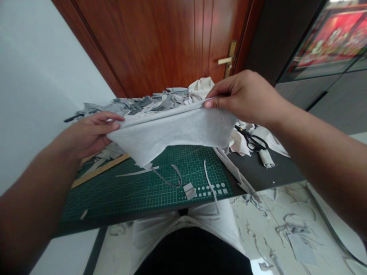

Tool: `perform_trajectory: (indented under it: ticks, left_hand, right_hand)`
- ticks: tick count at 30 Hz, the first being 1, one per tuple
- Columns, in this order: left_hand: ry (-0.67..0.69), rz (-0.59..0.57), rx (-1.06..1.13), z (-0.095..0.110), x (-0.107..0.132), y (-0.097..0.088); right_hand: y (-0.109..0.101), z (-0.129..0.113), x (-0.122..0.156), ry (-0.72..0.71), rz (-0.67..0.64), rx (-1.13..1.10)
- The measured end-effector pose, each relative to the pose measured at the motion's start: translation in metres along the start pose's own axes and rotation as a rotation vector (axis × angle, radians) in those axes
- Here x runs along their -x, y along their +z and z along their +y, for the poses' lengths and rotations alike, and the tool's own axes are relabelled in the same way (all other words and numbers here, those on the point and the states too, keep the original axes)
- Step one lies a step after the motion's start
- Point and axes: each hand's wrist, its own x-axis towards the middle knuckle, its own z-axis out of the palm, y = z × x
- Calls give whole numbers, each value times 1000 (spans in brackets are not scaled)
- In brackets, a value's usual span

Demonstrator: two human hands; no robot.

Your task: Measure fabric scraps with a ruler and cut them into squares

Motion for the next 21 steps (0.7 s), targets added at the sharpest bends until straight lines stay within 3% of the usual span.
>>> perform_trajectory:
  ticks: [3, 6, 12, 18, 21]
  left_hand:
    - [-79, -48, -96, 4, 2, -6]
    - [-58, -10, -113, 6, 3, -9]
    - [5, 47, 63, 12, 7, -2]
    - [-128, -7, 3, 8, 8, -8]
    - [-129, 19, 0, 4, 8, -11]
  right_hand:
    - [-7, 6, 2, -33, -27, 46]
    - [-12, 9, 5, -76, -34, 107]
    - [-16, 13, 14, -154, -8, 155]
    - [-16, 26, 22, -155, 0, 181]
    - [-16, 29, 26, -131, -29, 176]
